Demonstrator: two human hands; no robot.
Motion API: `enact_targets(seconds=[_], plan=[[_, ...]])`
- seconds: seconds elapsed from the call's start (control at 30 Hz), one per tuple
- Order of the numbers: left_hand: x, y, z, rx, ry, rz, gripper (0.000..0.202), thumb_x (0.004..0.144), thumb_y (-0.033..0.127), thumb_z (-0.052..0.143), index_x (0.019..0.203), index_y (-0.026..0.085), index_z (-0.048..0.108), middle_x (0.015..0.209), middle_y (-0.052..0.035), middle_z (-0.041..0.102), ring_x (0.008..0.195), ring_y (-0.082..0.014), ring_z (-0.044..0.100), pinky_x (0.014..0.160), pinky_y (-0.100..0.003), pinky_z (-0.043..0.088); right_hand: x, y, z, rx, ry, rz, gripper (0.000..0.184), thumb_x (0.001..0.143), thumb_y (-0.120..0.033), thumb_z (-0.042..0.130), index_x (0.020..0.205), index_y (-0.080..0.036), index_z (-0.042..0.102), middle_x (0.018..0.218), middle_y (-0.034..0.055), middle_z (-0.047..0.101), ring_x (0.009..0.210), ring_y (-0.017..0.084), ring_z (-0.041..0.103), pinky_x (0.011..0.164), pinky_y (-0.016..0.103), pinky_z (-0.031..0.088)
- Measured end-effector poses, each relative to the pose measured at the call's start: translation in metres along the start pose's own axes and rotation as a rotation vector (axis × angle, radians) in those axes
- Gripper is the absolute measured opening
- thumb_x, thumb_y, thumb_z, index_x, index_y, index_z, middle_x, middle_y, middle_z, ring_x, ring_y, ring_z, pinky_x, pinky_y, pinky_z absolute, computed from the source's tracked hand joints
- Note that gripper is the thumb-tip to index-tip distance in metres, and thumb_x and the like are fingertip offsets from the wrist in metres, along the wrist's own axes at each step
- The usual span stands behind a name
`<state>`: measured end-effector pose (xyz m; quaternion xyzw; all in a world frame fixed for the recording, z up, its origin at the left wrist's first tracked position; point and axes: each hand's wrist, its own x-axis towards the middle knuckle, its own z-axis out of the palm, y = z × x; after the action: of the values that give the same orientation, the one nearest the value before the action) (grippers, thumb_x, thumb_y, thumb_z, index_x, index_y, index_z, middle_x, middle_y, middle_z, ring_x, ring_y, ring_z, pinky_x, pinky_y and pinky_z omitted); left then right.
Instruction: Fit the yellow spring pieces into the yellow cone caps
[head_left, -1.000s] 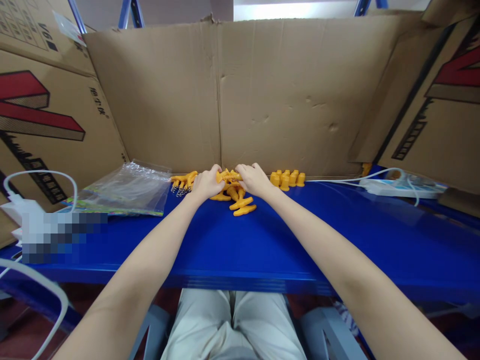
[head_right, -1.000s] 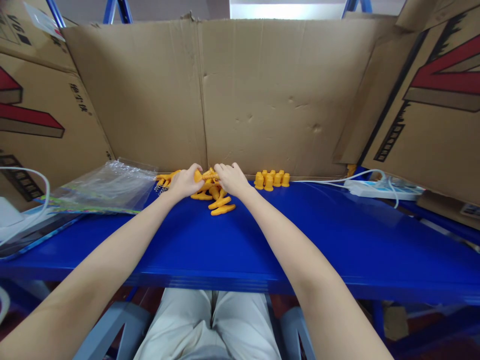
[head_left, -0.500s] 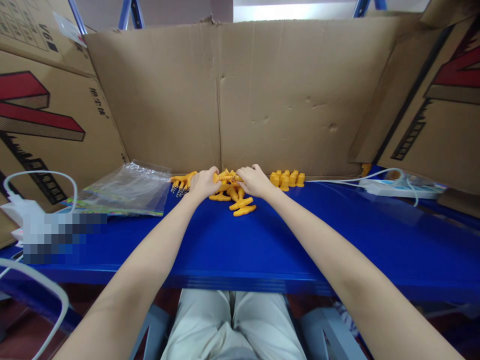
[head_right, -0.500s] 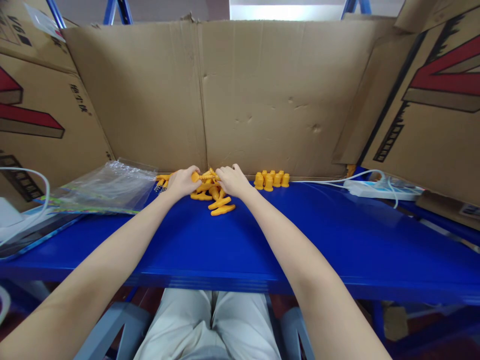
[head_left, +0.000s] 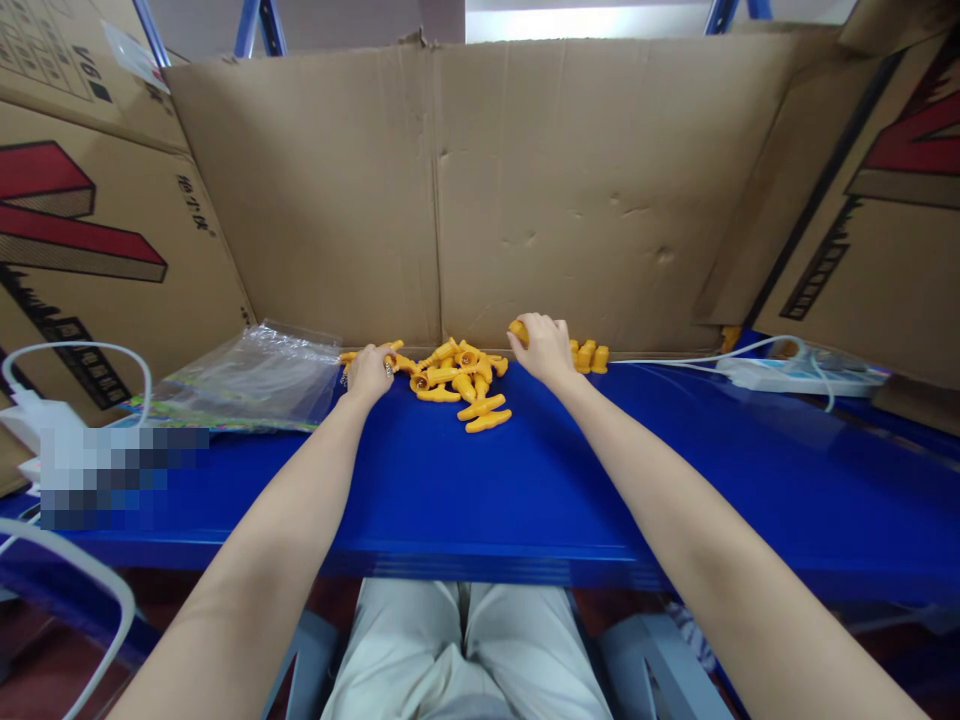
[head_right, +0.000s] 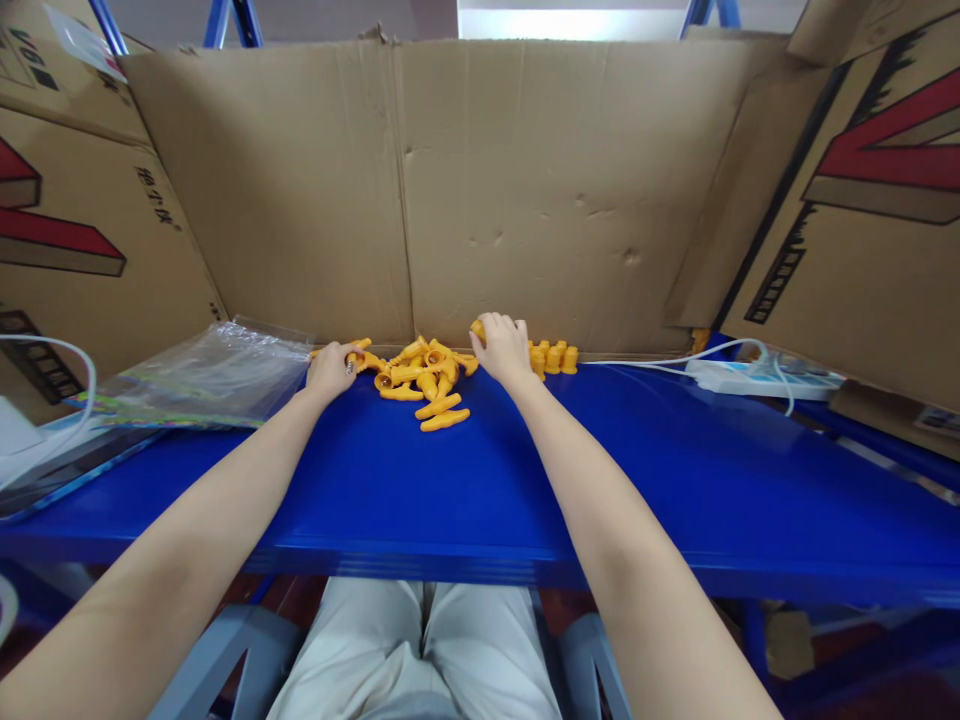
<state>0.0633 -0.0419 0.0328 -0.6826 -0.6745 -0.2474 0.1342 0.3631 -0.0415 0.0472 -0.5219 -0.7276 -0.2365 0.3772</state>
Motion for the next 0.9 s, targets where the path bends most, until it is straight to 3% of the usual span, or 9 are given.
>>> enact_targets(seconds=[0.3, 0.47, 0.6, 0.73, 0.9], plan=[[0.004, -0.006, 0.016, 0.016, -0.027, 0.007, 0.045, 0.08, 0.018, 0.049, 0.123, 0.024, 0.061, 0.112, -0.0117, 0.058, 0.113, -0.0281, 0.053, 0.096, -0.039, 0.043, -0.01, 0.069, 0.002, -0.006, 0.284, 0.489, 0.026, 0.086, -0.034, 0.046, 0.099, -0.014, 0.057, 0.105, 0.0157, 0.061, 0.1, 0.029, 0.05, 0.085, 0.044, 0.036], [0.008, -0.01, 0.024, 0.011, -0.082, -0.001, 0.062, 0.073, 0.01, 0.05, 0.133, 0.023, 0.053, 0.118, -0.0135, 0.055, 0.115, -0.0294, 0.051, 0.1, -0.04, 0.041, -0.031, 0.099, 0.0, 0.0, 0.283, 0.746, 0.026, 0.081, -0.031, 0.052, 0.098, -0.013, 0.059, 0.106, 0.0182, 0.063, 0.103, 0.031, 0.054, 0.088, 0.045, 0.04], [0.011, -0.015, 0.031, -0.016, -0.091, 0.023, 0.063, 0.069, 0.007, 0.05, 0.131, 0.021, 0.056, 0.116, -0.0131, 0.056, 0.116, -0.0291, 0.051, 0.104, -0.039, 0.038, -0.043, 0.113, 0.002, 0.077, 0.149, 0.932, 0.021, 0.077, -0.03, 0.059, 0.092, -0.015, 0.062, 0.1, 0.0161, 0.067, 0.095, 0.028, 0.061, 0.083, 0.04, 0.046], [0.015, -0.017, 0.035, -0.083, -0.051, -0.004, 0.056, 0.07, 0.007, 0.049, 0.122, 0.023, 0.063, 0.112, -0.0109, 0.056, 0.117, -0.027, 0.052, 0.106, -0.038, 0.038, -0.046, 0.119, 0.009, 0.149, 0.029, 0.94, 0.015, 0.071, -0.03, 0.067, 0.077, -0.018, 0.061, 0.089, 0.0117, 0.069, 0.086, 0.025, 0.065, 0.076, 0.034, 0.049], [0.016, -0.014, 0.034, -0.186, 0.027, -0.068, 0.039, 0.079, 0.017, 0.046, 0.112, 0.022, 0.067, 0.123, -0.0094, 0.05, 0.115, -0.024, 0.054, 0.106, -0.036, 0.039, -0.042, 0.12, 0.021, 0.199, -0.004, 0.836, 0.014, 0.072, -0.031, 0.064, 0.07, -0.018, 0.06, 0.079, 0.008, 0.069, 0.079, 0.022, 0.065, 0.072, 0.031, 0.05]])
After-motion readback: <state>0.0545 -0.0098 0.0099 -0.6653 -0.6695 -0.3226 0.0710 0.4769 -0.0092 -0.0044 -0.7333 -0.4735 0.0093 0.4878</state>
